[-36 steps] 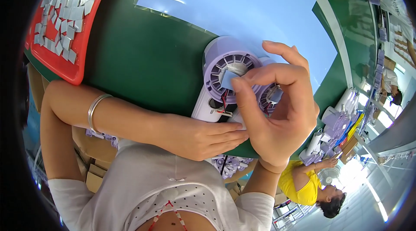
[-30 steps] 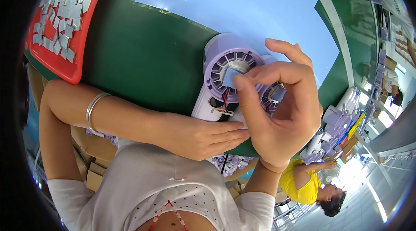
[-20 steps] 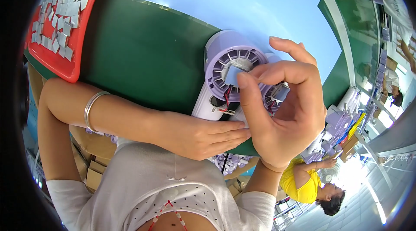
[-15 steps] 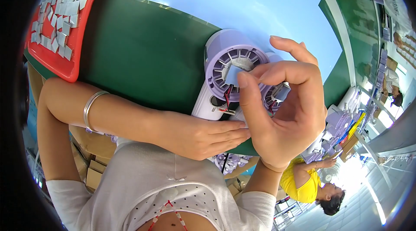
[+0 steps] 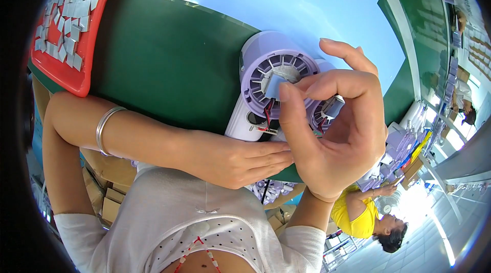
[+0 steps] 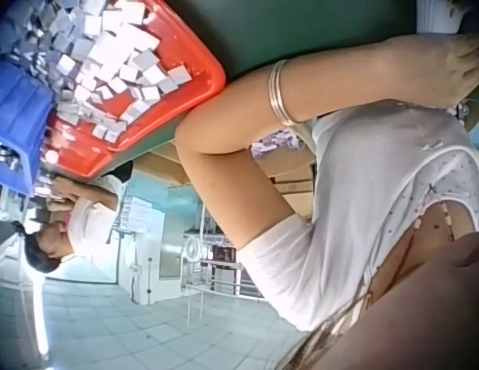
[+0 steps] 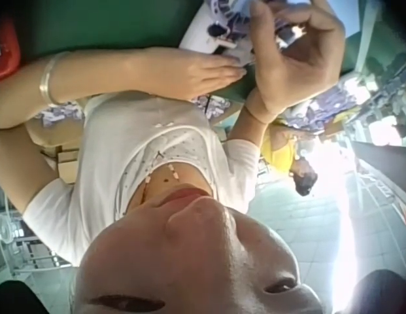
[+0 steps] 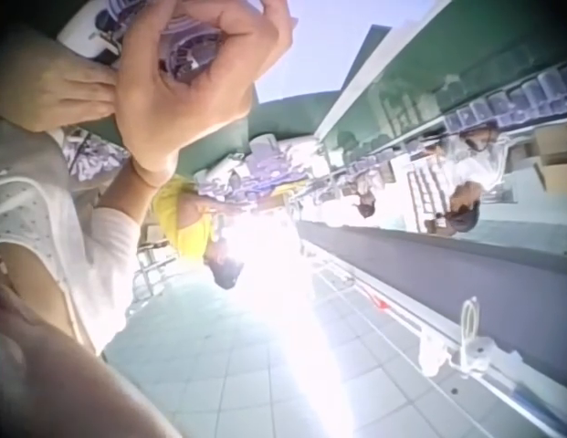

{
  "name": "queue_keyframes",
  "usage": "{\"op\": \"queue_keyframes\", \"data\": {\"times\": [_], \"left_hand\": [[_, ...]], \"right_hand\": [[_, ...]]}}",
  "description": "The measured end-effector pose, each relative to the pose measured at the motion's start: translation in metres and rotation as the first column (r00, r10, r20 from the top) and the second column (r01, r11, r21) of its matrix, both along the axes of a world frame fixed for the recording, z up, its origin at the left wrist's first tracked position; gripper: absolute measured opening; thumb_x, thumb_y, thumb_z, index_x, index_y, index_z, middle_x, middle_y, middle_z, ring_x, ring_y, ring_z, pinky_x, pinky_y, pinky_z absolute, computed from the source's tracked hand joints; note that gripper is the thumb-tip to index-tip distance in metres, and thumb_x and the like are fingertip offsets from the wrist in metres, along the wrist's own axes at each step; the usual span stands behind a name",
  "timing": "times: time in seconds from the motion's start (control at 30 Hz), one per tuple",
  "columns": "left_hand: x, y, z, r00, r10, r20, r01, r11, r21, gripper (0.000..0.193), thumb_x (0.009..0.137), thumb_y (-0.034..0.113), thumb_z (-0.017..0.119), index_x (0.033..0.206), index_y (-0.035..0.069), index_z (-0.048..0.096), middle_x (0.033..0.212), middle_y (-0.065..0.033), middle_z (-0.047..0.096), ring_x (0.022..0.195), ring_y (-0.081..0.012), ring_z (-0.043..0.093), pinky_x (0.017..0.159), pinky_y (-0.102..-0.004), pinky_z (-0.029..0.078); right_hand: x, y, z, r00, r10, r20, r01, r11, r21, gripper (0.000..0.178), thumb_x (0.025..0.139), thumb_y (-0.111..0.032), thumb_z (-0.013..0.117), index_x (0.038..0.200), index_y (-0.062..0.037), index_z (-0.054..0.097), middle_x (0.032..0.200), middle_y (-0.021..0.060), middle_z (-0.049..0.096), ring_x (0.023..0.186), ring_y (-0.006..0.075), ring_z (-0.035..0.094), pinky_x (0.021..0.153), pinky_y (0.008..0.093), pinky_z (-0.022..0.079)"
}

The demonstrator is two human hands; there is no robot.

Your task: The person assembles handheld fans by hand, placing internal components into a plastic housing and applying stickers to the fan.

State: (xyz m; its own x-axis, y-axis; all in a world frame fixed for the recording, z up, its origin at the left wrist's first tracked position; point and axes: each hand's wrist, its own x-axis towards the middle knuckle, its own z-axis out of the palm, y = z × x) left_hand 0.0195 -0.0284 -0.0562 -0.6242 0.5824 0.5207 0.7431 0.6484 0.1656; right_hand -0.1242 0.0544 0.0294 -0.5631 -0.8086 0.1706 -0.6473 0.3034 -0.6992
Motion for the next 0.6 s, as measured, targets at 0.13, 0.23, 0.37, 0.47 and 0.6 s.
{"op": "queue_keyframes", "data": {"times": [0.13,0.23,0.37,0.47,0.6], "left_hand": [[-0.0018,0.0004,0.0005,1.0,-0.011,-0.01,0.011,1.0,0.001,0.051,0.09,0.026,0.052,0.127,-0.007,0.062,0.143,-0.0207,0.054,0.136,-0.0339,0.048,0.119,-0.0458,0.03],[0.0008,-0.0028,-0.0003,1.0,0.006,0.0,-0.005,1.0,-0.02,0.05,0.09,0.026,0.053,0.127,-0.007,0.062,0.143,-0.0202,0.054,0.136,-0.0336,0.048,0.119,-0.0456,0.031],[0.0002,-0.0038,0.0003,1.0,-0.002,-0.001,0.002,1.0,-0.022,0.05,0.09,0.026,0.053,0.127,-0.006,0.062,0.143,-0.02,0.054,0.136,-0.0333,0.048,0.119,-0.045,0.031],[-0.0013,-0.0017,0.002,1.0,-0.004,-0.007,0.004,1.0,-0.008,0.05,0.09,0.026,0.053,0.127,-0.007,0.062,0.143,-0.02,0.054,0.136,-0.0333,0.048,0.119,-0.0448,0.031],[-0.0014,-0.0016,0.001,1.0,-0.004,-0.006,0.004,1.0,0.0,0.05,0.09,0.025,0.053,0.127,-0.007,0.062,0.142,-0.0201,0.054,0.136,-0.0332,0.048,0.119,-0.0446,0.031]], "right_hand": [[0.0012,0.0017,0.0015,1.0,-0.009,-0.02,0.009,1.0,-0.001,0.027,0.076,0.017,0.07,0.093,0.0003,0.056,0.089,0.0167,0.065,0.101,0.0225,0.064,0.083,0.0288,0.048],[0.0036,-0.003,-0.0042,0.999,0.018,-0.047,-0.019,1.0,-0.02,0.027,0.076,0.017,0.069,0.092,0.0006,0.056,0.088,0.016,0.064,0.102,0.0233,0.064,0.083,0.0291,0.048],[0.0021,-0.0038,-0.0026,0.994,0.063,-0.092,-0.065,0.998,-0.018,0.026,0.076,0.018,0.068,0.092,0.001,0.056,0.085,0.0154,0.063,0.102,0.0241,0.064,0.082,0.0293,0.048],[0.002,-0.0004,0.002,1.0,0.012,-0.009,-0.012,1.0,-0.005,0.026,0.076,0.018,0.067,0.091,0.0008,0.055,0.084,0.0164,0.064,0.102,0.0242,0.064,0.081,0.0296,0.048],[0.0012,0.0002,0.0028,1.0,0.017,0.018,-0.017,1.0,-0.003,0.026,0.075,0.018,0.067,0.09,0.0001,0.055,0.084,0.0181,0.064,0.101,0.024,0.064,0.08,0.0299,0.048]]}}
